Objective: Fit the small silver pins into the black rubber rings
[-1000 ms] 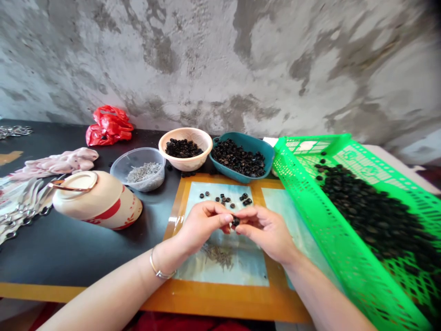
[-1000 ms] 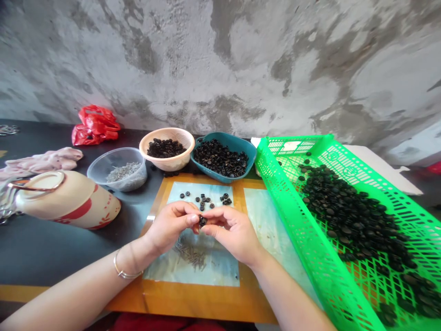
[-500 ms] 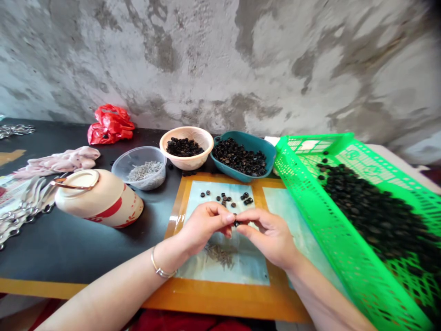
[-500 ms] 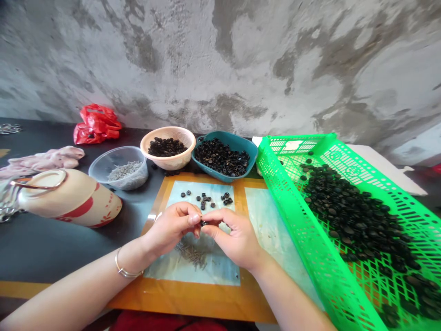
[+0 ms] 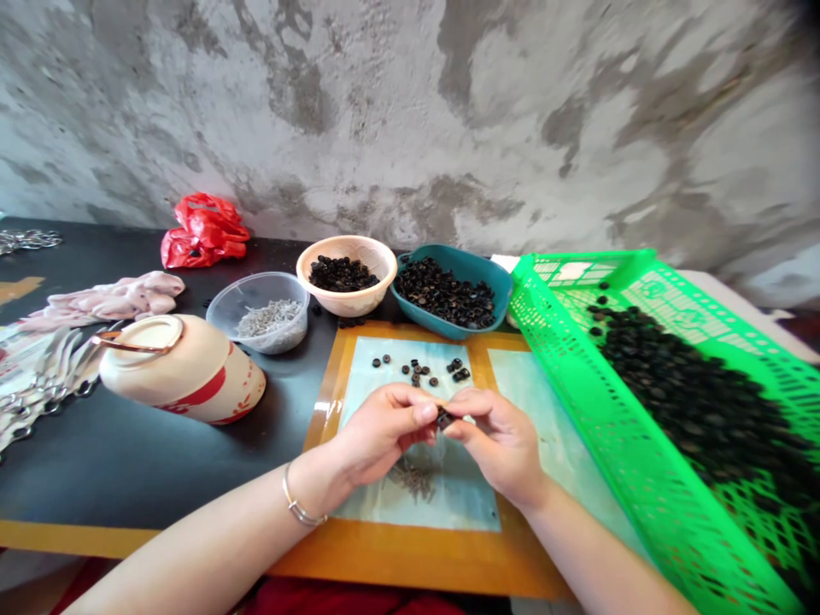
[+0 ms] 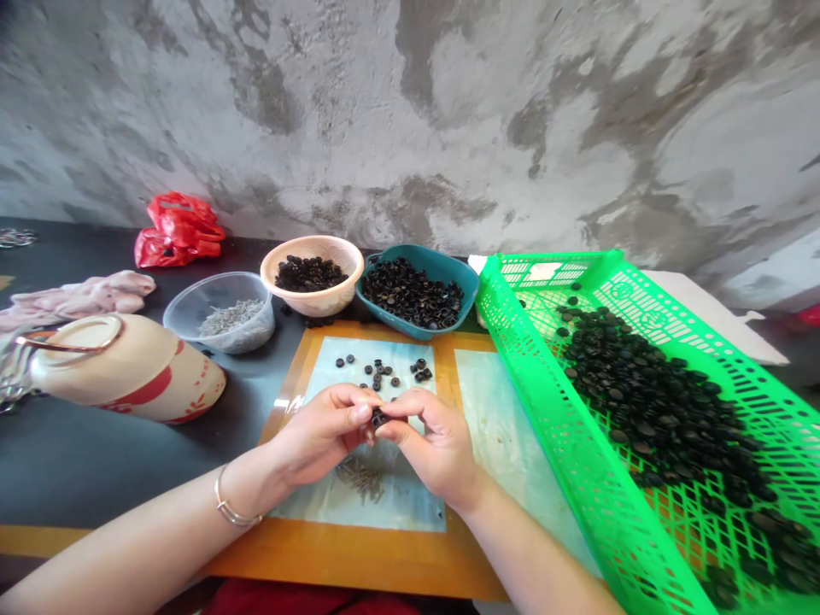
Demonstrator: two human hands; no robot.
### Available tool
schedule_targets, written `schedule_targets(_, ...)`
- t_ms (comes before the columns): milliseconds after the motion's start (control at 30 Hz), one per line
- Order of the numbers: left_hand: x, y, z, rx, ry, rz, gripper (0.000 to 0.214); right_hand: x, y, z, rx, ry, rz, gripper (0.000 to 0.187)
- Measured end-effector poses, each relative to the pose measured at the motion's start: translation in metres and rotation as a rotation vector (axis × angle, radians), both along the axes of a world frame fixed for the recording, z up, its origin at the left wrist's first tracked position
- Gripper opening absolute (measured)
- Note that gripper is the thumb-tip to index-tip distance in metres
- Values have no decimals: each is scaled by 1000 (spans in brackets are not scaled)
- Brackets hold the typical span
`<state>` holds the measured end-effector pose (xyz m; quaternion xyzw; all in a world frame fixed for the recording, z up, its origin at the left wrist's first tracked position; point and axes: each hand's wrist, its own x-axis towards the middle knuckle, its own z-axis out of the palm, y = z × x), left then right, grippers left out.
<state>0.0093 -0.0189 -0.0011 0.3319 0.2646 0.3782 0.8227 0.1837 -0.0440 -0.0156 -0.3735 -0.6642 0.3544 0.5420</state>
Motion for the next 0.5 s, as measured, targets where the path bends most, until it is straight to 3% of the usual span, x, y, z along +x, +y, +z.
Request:
schedule_targets(300, 0, 1, 0, -49, -47, -55, 27, -6, -1, -10, 39, -13, 46, 18)
schedule_targets(400, 0, 1, -1, -71, -69, -68, 25, -6, -1, -8, 57, -105, 49, 31)
schedule_targets(500, 0, 1, -1, -93, -69, -55, 25, -4, 0, -3, 116, -226, 58, 32)
